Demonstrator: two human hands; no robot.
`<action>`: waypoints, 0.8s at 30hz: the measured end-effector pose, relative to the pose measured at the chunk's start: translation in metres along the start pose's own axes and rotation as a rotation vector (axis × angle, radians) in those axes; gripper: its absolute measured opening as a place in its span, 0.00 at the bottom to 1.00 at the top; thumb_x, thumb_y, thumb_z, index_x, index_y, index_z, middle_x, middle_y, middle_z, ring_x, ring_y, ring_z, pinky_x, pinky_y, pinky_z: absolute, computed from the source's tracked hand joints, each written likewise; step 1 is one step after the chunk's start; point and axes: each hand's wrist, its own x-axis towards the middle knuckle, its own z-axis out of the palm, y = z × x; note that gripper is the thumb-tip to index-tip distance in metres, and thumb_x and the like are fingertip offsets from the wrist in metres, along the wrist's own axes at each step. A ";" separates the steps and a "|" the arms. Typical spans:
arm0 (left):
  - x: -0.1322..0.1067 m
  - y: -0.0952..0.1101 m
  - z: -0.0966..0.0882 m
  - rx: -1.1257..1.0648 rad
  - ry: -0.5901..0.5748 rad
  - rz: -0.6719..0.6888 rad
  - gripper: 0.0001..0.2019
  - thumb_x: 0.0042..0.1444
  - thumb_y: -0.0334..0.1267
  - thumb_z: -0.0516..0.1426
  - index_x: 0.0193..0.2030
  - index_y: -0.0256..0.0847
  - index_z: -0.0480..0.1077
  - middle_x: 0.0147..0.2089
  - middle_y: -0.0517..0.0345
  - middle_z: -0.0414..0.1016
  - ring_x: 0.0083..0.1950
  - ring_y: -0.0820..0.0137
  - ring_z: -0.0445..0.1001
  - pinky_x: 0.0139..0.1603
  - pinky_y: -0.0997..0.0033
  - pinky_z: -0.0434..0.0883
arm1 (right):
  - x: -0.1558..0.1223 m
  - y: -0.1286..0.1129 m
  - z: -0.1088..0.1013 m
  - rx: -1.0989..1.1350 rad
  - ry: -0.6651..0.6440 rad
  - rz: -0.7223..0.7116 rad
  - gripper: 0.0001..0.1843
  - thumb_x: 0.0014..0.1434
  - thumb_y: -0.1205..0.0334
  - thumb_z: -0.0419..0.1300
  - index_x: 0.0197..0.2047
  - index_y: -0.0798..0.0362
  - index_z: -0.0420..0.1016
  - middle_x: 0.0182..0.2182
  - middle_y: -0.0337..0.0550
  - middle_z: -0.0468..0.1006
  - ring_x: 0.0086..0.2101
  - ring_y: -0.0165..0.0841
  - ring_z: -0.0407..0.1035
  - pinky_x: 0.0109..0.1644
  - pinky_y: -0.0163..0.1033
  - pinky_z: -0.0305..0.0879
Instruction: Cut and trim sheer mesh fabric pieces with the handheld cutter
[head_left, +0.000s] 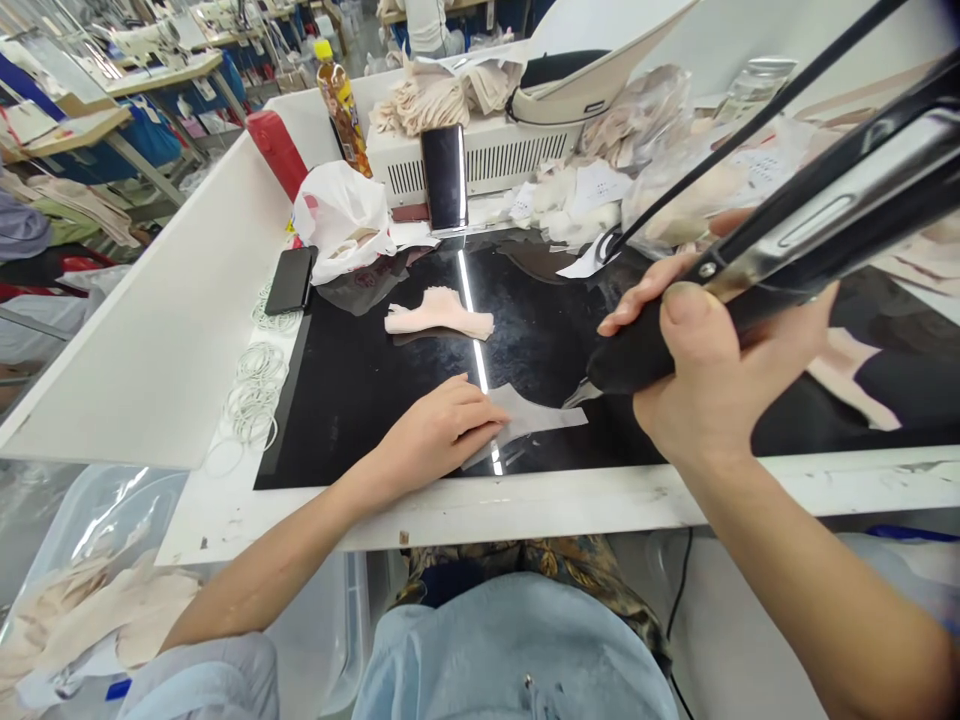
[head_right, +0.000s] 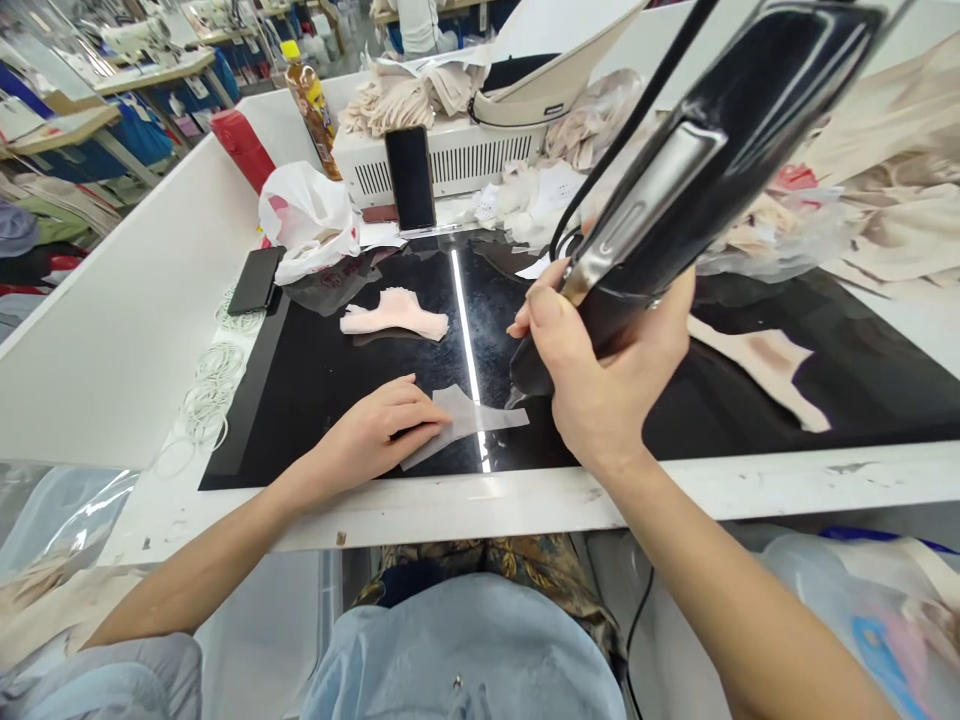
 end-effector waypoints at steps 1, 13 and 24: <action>0.001 0.000 -0.001 -0.007 -0.002 -0.001 0.12 0.71 0.37 0.52 0.50 0.43 0.76 0.46 0.54 0.78 0.49 0.67 0.74 0.62 0.57 0.70 | -0.002 -0.002 0.004 0.015 -0.004 0.013 0.18 0.55 0.62 0.70 0.49 0.39 0.78 0.32 0.36 0.76 0.26 0.28 0.70 0.28 0.40 0.71; 0.003 0.000 -0.003 -0.068 -0.117 -0.013 0.14 0.65 0.38 0.60 0.57 0.45 0.73 0.59 0.53 0.75 0.60 0.62 0.71 0.68 0.55 0.63 | -0.027 -0.012 0.040 0.075 -0.083 0.167 0.19 0.56 0.54 0.69 0.49 0.40 0.70 0.32 0.36 0.74 0.28 0.33 0.71 0.32 0.45 0.75; 0.004 0.003 -0.005 -0.033 -0.123 -0.025 0.16 0.65 0.39 0.60 0.58 0.44 0.72 0.60 0.54 0.74 0.61 0.62 0.70 0.71 0.54 0.57 | -0.032 -0.022 0.029 0.073 -0.096 0.219 0.21 0.54 0.53 0.70 0.51 0.38 0.73 0.32 0.35 0.76 0.26 0.31 0.69 0.29 0.42 0.72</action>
